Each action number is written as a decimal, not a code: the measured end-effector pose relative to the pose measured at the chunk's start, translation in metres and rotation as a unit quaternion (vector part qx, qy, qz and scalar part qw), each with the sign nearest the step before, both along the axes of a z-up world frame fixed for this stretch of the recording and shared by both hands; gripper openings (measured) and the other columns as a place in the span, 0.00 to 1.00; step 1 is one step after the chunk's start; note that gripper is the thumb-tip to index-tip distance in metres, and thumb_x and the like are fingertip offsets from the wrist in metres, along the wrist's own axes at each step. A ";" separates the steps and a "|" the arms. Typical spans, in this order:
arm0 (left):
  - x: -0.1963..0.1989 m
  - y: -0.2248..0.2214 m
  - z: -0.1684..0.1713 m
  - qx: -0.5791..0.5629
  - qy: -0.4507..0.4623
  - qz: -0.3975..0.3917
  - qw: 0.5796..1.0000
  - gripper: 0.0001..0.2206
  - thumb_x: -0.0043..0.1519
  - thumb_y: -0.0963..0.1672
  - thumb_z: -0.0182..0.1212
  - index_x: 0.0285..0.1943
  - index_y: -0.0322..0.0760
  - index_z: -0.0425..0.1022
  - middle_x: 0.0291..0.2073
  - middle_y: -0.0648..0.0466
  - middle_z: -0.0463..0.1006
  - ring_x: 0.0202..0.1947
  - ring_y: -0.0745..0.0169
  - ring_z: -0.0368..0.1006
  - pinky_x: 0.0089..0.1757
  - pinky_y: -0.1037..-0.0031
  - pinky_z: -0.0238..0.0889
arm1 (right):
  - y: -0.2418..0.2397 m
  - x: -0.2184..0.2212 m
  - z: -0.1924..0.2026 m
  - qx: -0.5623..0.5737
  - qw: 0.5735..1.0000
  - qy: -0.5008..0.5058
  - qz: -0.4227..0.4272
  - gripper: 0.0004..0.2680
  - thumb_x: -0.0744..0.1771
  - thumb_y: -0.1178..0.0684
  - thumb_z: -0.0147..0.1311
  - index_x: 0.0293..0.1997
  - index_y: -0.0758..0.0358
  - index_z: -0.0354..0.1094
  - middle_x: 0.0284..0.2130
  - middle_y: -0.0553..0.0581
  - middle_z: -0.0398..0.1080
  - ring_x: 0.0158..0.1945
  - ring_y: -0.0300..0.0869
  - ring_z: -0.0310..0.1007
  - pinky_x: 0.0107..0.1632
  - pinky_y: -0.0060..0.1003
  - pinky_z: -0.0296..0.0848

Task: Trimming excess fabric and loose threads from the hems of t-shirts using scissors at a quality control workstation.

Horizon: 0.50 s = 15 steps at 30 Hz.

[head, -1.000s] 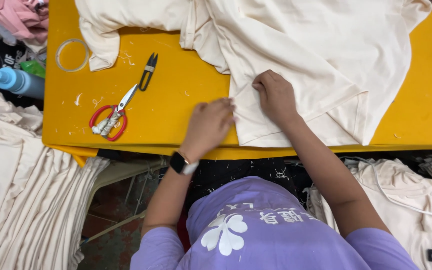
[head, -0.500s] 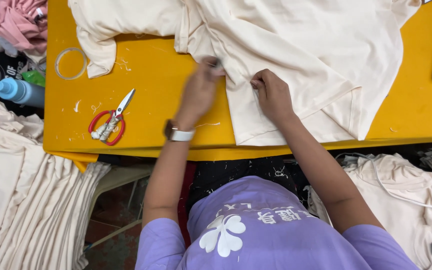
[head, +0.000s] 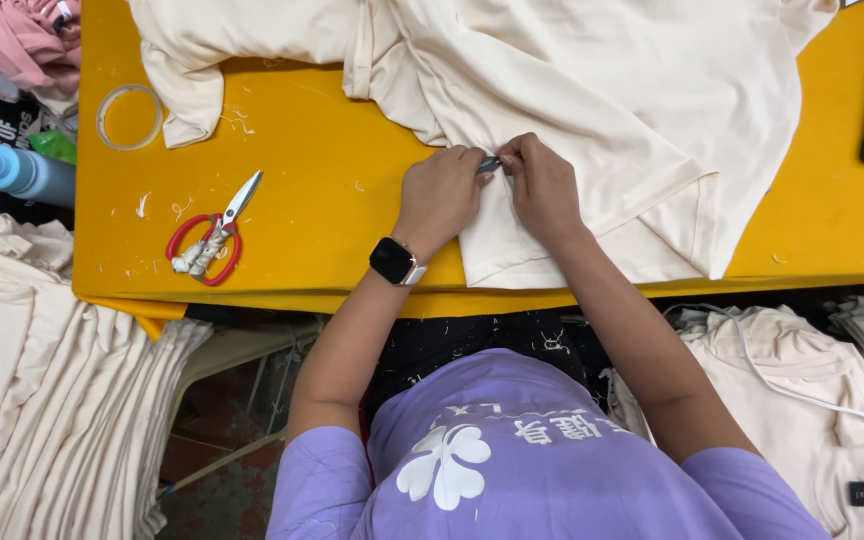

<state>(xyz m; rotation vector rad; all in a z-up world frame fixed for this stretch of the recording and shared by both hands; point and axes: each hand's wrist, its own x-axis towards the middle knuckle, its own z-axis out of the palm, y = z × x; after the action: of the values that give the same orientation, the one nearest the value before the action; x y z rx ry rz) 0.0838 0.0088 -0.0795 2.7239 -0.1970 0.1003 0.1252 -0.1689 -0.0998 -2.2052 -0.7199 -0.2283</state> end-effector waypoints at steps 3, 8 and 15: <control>0.000 -0.001 0.003 0.035 -0.014 -0.019 0.999 0.11 0.67 0.48 0.51 0.51 0.42 0.75 0.35 0.51 0.78 0.40 0.51 0.78 0.39 0.61 0.70 | -0.002 0.000 0.001 -0.002 1.000 -0.017 0.006 0.03 0.73 0.55 0.49 0.44 0.59 0.65 0.26 0.54 0.71 0.35 0.54 0.75 0.40 0.47 0.74; -0.039 -0.003 0.065 -0.172 0.015 0.020 0.985 0.14 0.70 0.48 0.48 0.54 0.33 0.70 0.36 0.36 0.78 0.41 0.30 0.76 0.40 0.44 0.68 | -0.028 -0.024 0.030 0.159 0.987 0.032 0.000 0.10 0.75 0.53 0.46 0.38 0.60 0.70 0.28 0.53 0.71 0.33 0.44 0.76 0.39 0.37 0.76; -0.064 -0.002 0.029 -0.222 0.155 0.007 0.963 0.13 0.69 0.48 0.45 0.55 0.37 0.68 0.36 0.39 0.79 0.42 0.31 0.78 0.42 0.48 0.68 | -0.036 -0.060 0.038 0.090 0.985 0.144 0.015 0.04 0.66 0.68 0.60 0.41 0.67 0.76 0.38 0.60 0.73 0.42 0.51 0.79 0.43 0.41 0.82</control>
<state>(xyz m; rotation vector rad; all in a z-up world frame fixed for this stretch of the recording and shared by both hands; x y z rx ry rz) 0.0203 0.0066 -0.0502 2.2548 -0.0549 -0.2505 0.0656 -0.2048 -0.0623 -1.9993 -0.5484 0.0403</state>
